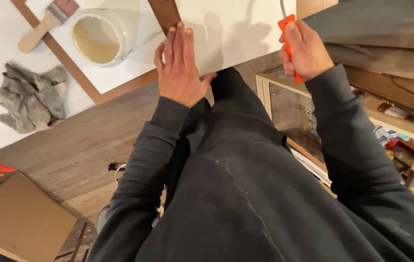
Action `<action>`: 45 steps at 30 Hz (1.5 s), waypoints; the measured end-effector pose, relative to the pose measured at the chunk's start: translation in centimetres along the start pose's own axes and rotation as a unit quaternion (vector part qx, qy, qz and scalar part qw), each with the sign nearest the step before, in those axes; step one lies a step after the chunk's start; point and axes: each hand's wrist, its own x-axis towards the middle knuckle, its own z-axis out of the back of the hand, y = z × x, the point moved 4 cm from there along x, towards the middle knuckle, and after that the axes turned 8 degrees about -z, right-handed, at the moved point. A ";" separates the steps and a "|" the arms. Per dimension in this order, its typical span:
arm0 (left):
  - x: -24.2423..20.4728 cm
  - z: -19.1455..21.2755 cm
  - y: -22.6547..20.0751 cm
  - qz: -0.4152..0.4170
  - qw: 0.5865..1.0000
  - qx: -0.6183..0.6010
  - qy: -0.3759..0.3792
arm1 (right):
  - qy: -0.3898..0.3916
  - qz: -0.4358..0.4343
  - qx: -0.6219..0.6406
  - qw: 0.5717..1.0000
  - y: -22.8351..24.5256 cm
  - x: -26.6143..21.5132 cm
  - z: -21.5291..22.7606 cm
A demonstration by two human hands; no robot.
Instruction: Applying a white coating to a board using a paintbrush and a paint roller in a workshop environment.
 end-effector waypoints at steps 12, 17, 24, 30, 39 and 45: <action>0.9 0.6 -0.3 -0.007 0.997 0.067 0.036 | -0.016 -0.085 0.026 0.996 -5.6 -4.9 -0.5; 1.3 0.9 -0.6 -0.022 0.994 0.099 0.045 | -0.016 0.067 -0.037 0.997 0.5 3.7 0.8; 1.4 0.0 -0.5 -0.034 0.990 0.128 0.053 | -0.030 0.081 -0.124 0.989 1.0 0.1 1.1; 1.4 0.1 -0.5 -0.037 0.986 0.146 0.065 | -0.010 -0.043 -0.004 0.999 -6.8 -7.0 0.6; 1.0 0.2 -0.6 -0.044 0.985 0.157 0.065 | -0.038 -0.154 0.063 0.985 -7.4 -11.2 1.8; 0.7 -0.1 -0.6 -0.040 0.982 0.170 0.072 | -0.029 -0.048 0.040 0.998 -5.7 -5.5 -0.2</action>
